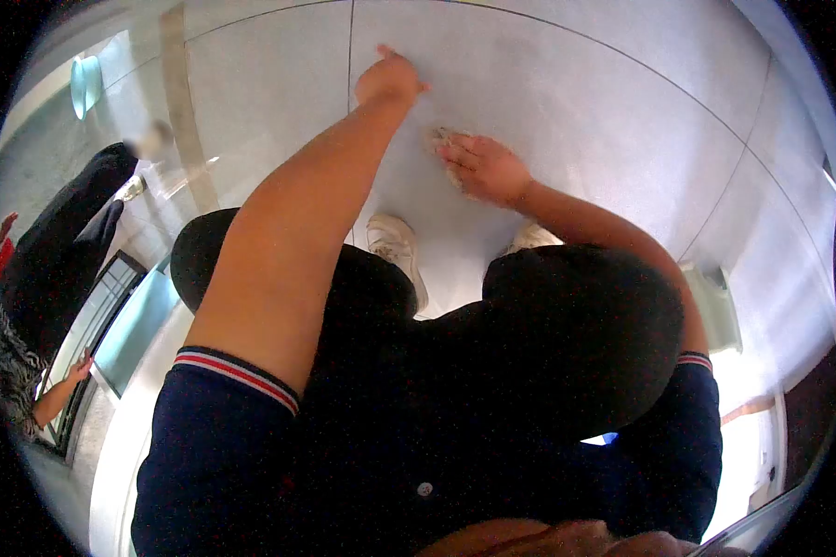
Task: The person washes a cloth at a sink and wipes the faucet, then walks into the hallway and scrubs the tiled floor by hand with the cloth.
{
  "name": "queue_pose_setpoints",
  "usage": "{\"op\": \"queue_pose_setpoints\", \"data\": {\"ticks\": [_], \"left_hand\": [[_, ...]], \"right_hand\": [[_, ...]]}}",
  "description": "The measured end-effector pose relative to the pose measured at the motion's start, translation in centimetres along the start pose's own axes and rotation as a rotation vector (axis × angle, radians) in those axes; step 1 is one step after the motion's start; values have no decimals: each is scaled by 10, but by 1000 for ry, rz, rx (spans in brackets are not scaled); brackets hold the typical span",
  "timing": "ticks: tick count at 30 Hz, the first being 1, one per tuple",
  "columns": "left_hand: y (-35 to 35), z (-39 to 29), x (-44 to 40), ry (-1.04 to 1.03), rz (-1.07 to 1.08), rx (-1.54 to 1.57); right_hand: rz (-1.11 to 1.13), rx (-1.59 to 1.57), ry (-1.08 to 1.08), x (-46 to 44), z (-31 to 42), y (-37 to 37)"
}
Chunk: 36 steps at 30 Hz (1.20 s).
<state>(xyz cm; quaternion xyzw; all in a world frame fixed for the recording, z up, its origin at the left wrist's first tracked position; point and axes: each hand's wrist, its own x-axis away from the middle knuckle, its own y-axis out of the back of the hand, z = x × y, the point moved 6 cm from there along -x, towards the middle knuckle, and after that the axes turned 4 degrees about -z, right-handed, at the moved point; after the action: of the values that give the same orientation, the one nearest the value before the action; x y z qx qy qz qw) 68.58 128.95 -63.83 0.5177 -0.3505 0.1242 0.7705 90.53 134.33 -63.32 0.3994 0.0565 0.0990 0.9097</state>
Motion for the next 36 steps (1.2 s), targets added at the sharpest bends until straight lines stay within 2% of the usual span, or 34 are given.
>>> {"op": "queue_pose_setpoints", "data": {"ticks": [1, 4, 6, 8, 10, 12, 13, 15, 18, 20, 21, 22, 23, 24, 26, 27, 28, 29, 30, 33, 35, 36], "left_hand": [[2, 0, -1, 6, -5, 12], [5, 1, 5, -12, -14, 32], [9, -2, 7, -23, 30, 54], [6, 2, 4, -18, 26, 44], [-5, 6, -6, -7, -30, -3], [-1, 6, -4, -32, -45, -12], [1, 5, -3, -40, -54, -12], [1, 5, -1, -29, -54, -3], [-2, 3, -6, -29, -53, -24], [-3, 2, -1, -30, -38, -33], [3, 1, 3, -22, -36, -24], [7, 1, 2, -11, -30, -20], [7, 0, -1, -1, -4, -14], [5, 2, -4, 11, 21, -5], [0, 4, -13, 20, 18, -2], [-7, 6, -17, 23, -8, -5], [-4, 3, -14, 29, -20, -10], [-1, -1, -10, 36, -33, -13], [8, -4, -1, 49, -28, -21], [19, -12, 13, 95, 39, -74], [9, -8, 6, 42, 2, -87], [5, -5, 2, 21, -17, -93]], "right_hand": [[31, -38, -20, 7, -2, -4], [-147, 10, -17, 24, -13, 6], [-193, -332, -399, 50, -56, 30], [-370, -250, -536, 83, -96, 68], [-658, 193, -443, 132, -135, 114], [-820, -50, -868, 177, -176, 151], [-723, 548, -782, 194, -191, 169], [-786, 650, -1032, 227, -217, 188], [-804, 573, -1496, 230, -250, 194], [-893, 547, -1436, 198, -255, 186], [-859, 727, -1257, 177, -257, 173], [-898, 292, -1207, 140, -239, 167], [-658, 221, -1090, 74, -211, 142], [-748, 155, -776, 40, -187, 125], [-520, 96, -475, -18, -125, 92], [-292, 118, -411, -35, -95, 68], [-93, 167, -257, -30, -55, 56], [-128, 84, -142, -20, -40, 23], [-180, -29, -81, -7, -28, 11], [-255, 56, -39, 20, -27, 22], [-236, -41, -323, 32, -53, 66], [-346, 49, -331, 53, -73, 93]]}}
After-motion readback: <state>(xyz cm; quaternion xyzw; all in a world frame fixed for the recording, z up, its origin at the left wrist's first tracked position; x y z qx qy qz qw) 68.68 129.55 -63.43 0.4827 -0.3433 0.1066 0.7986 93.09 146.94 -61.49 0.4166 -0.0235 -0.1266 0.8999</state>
